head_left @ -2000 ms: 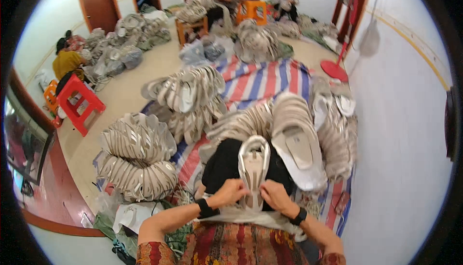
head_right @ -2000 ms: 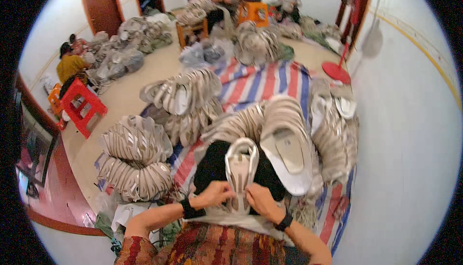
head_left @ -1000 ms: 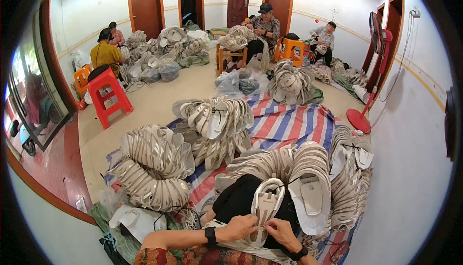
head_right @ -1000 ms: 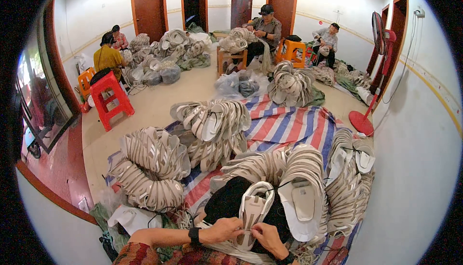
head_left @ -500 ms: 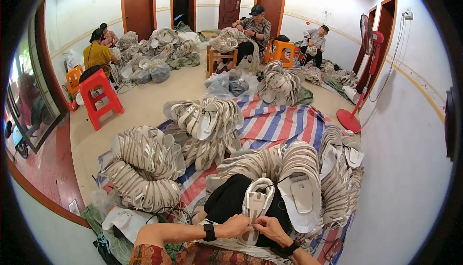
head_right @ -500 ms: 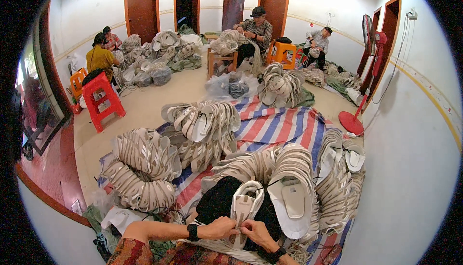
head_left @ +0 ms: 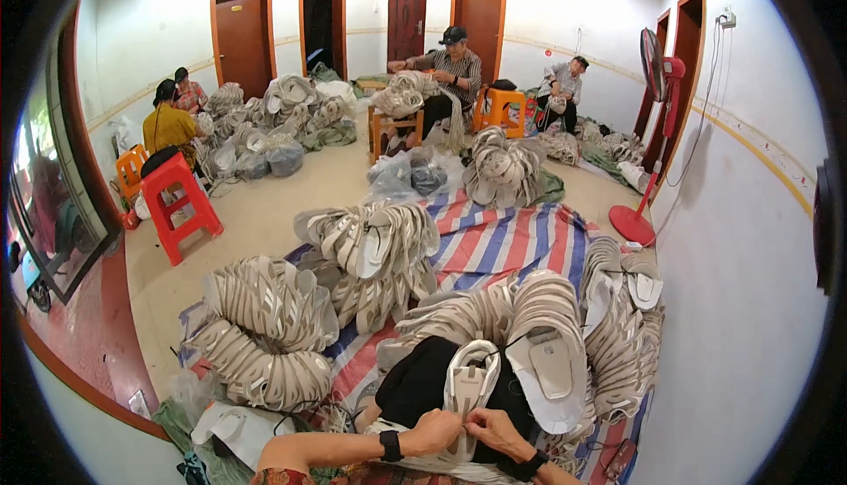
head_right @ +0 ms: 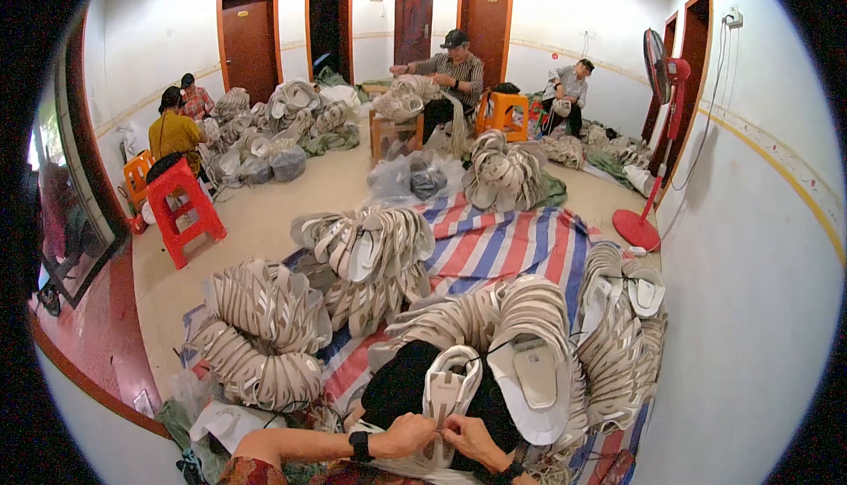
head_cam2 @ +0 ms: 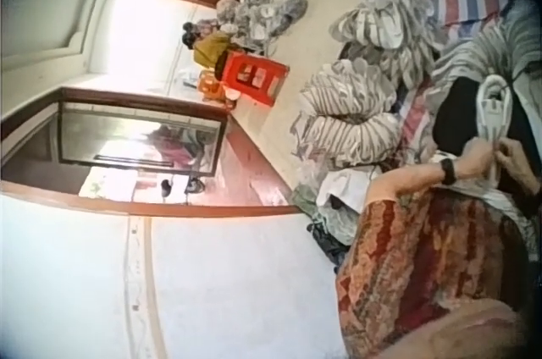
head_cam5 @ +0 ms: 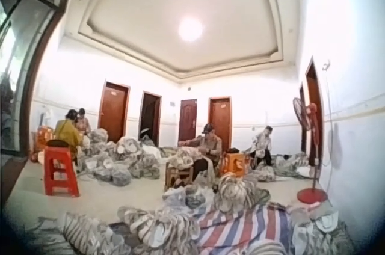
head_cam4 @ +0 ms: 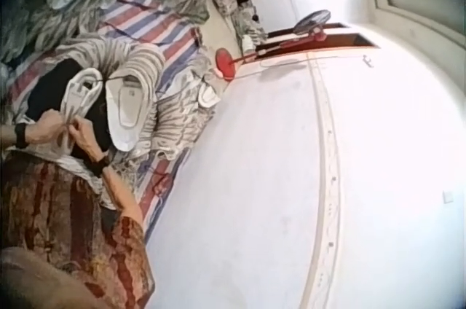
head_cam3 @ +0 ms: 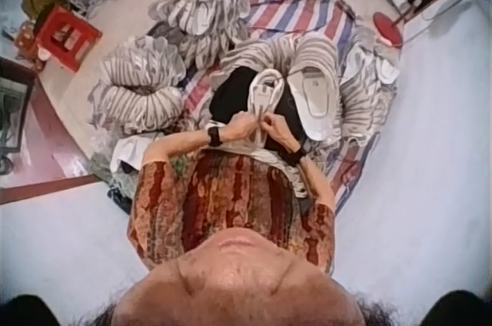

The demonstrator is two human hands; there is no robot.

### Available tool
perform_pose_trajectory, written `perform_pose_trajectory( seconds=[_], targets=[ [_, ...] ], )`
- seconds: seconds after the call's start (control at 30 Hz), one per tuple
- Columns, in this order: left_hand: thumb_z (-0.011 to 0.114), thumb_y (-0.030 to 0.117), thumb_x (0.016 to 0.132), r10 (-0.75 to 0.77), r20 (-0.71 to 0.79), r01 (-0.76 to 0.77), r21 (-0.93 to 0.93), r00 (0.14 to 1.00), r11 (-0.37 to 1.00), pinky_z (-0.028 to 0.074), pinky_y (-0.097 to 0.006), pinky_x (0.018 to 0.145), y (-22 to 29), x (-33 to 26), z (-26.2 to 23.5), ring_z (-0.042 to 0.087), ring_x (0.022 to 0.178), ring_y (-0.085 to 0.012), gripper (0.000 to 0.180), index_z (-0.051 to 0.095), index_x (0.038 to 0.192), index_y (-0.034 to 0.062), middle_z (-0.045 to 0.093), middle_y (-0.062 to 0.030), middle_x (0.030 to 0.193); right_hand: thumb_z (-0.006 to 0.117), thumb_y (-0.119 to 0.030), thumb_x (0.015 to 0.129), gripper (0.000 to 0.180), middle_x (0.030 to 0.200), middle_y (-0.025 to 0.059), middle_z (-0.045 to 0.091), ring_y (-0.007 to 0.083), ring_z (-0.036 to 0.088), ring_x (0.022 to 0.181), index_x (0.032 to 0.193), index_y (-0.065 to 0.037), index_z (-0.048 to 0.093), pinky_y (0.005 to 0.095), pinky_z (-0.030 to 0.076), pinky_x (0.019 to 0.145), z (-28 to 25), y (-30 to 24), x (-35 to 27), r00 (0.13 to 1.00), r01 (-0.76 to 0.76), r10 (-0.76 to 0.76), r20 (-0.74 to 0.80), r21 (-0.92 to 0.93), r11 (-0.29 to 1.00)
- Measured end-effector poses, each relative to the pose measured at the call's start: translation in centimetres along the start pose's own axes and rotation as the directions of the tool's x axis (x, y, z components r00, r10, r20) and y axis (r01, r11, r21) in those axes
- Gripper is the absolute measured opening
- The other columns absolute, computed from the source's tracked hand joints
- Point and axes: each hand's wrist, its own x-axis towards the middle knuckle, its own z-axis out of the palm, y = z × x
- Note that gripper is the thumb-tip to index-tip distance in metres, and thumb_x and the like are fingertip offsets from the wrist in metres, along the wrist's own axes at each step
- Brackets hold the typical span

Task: The recorder is lacing a white and tan athletic shoe while sitting on the floor among many shoe components.

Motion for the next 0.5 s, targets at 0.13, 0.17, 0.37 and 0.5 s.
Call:
perform_pose_trajectory(
  seconds=[0.13, 0.17, 0.37, 0.5],
  targets=[
    [0.054, 0.013, 0.073, -0.066, 0.024, 0.065, 0.046, 0.998, 0.997, 0.049, -0.043, 0.05, 0.4, 0.2, -0.3, 0.062, 0.06, -0.035, 0.015, 0.058, 0.068, -0.001, 0.059, -0.0202, 0.06, 0.061, -0.016, 0.079, 0.018, 0.065, 0.0094, 0.059, 0.0131, 0.054, 0.058, 0.085, 0.001, 0.059, 0.0282, 0.045, 0.056, 0.1, 0.0, 0.1, 0.999, 0.048, -0.048, 0.014, 0.01, 0.999],
    [0.054, 0.013, 0.073, -0.057, 0.006, 0.056, 0.068, 0.998, 0.996, 0.049, -0.043, 0.05, 0.5, 0.2, -0.5, 0.062, 0.06, -0.035, 0.015, 0.058, 0.068, -0.001, 0.059, -0.0202, 0.06, 0.061, -0.015, 0.079, 0.018, 0.067, 0.0094, 0.06, 0.0133, 0.054, 0.058, 0.085, 0.001, 0.059, 0.0284, 0.045, 0.057, 0.1, 0.0, 0.1, 1.0, -0.007, 0.007, 0.018, -0.02, 1.0],
    [0.057, 0.013, 0.069, 0.046, 0.013, -0.048, 0.26, 0.999, 0.965, 0.049, -0.038, 0.047, 1.5, -0.3, -0.3, 0.062, 0.057, -0.0281, 0.012, 0.059, 0.067, 0.0019, 0.059, -0.0143, 0.059, 0.06, -0.014, 0.079, 0.018, 0.071, 0.0096, 0.062, 0.0137, 0.056, 0.061, 0.088, 0.002, 0.059, 0.0281, 0.046, 0.059, 0.0, -0.3, -0.3, 0.999, -0.043, 0.042, 0.023, 0.035, 0.998],
    [0.056, 0.012, 0.069, 0.096, -0.02, -0.084, 0.332, 0.995, 0.94, 0.049, -0.036, 0.043, 1.2, -0.3, 0.3, 0.061, 0.053, -0.0258, 0.013, 0.059, 0.073, -0.0001, 0.058, -0.0121, 0.064, 0.059, -0.013, 0.078, 0.019, 0.068, 0.0124, 0.06, 0.0146, 0.055, 0.058, 0.086, 0.004, 0.058, 0.0286, 0.045, 0.056, -0.1, -0.5, -0.2, 1.0, 0.022, -0.022, 0.014, -0.032, 0.999]
  ],
)
